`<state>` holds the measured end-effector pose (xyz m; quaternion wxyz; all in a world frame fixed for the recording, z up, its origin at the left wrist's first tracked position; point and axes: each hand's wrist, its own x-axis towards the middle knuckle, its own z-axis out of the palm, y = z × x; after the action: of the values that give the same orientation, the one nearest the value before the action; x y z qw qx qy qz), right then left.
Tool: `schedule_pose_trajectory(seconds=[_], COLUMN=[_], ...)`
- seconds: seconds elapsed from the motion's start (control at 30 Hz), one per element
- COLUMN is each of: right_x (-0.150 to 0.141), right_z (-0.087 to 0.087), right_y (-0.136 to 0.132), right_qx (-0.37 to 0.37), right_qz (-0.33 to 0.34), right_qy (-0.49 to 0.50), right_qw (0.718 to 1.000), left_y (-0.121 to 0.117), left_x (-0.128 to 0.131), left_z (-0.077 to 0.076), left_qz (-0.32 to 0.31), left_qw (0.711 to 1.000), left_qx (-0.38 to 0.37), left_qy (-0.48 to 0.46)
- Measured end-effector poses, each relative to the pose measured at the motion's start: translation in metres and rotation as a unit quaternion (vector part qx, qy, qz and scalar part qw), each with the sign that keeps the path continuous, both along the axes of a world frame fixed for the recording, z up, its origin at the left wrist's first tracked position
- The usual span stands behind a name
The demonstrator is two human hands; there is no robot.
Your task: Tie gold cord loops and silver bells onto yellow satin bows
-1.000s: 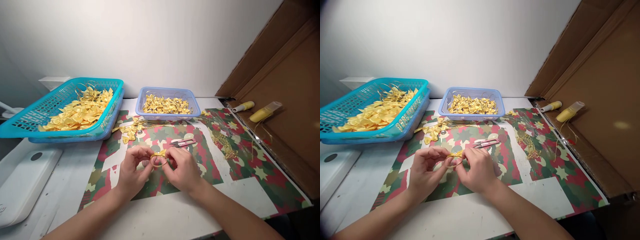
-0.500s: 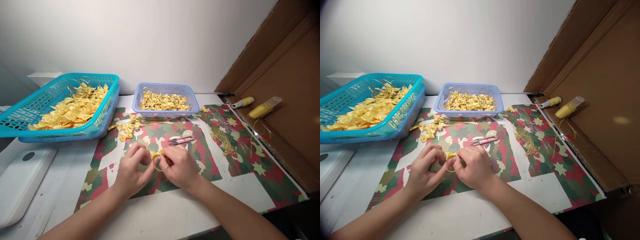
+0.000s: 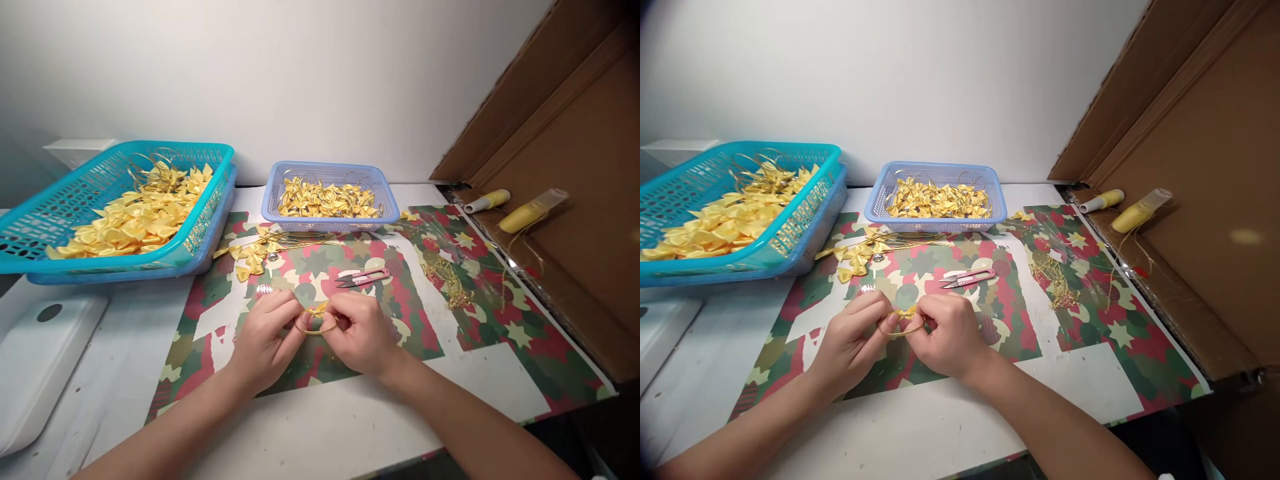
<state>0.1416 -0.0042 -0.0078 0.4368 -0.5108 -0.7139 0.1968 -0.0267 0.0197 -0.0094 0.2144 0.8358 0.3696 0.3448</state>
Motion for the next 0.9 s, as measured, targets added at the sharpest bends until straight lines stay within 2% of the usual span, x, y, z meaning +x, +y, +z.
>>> schedule_pose_trajectory(seconds=[0.2, 0.37, 0.57, 0.73, 0.9], right_x=[0.0, 0.0, -0.0003, 0.0003, -0.0001], right_z=[0.0001, -0.0017, -0.0034, -0.0012, 0.0027], right_y=[-0.0001, 0.0001, -0.0007, -0.0012, -0.0023], right_qx=[0.006, 0.033, 0.059, 0.127, 0.144], right_qz=[0.012, 0.035, 0.039, 0.027, 0.015], right_qy=[0.014, -0.013, -0.066, -0.131, -0.118], right_qw=[1.0, 0.999, 0.995, 0.983, 0.982], left_y=[-0.0015, -0.0019, -0.0025, -0.0017, -0.0023], left_x=[0.0001, -0.0008, -0.0025, -0.0026, -0.0023], left_z=[0.0019, 0.0003, -0.0009, -0.0011, -0.0006], left_qz=[-0.002, 0.001, 0.0, -0.003, 0.004], left_qw=[0.999, 0.999, 0.999, 0.999, 0.998], left_qx=[-0.04, -0.049, 0.001, 0.037, 0.055], left_qy=[-0.018, -0.003, 0.036, 0.035, 0.011])
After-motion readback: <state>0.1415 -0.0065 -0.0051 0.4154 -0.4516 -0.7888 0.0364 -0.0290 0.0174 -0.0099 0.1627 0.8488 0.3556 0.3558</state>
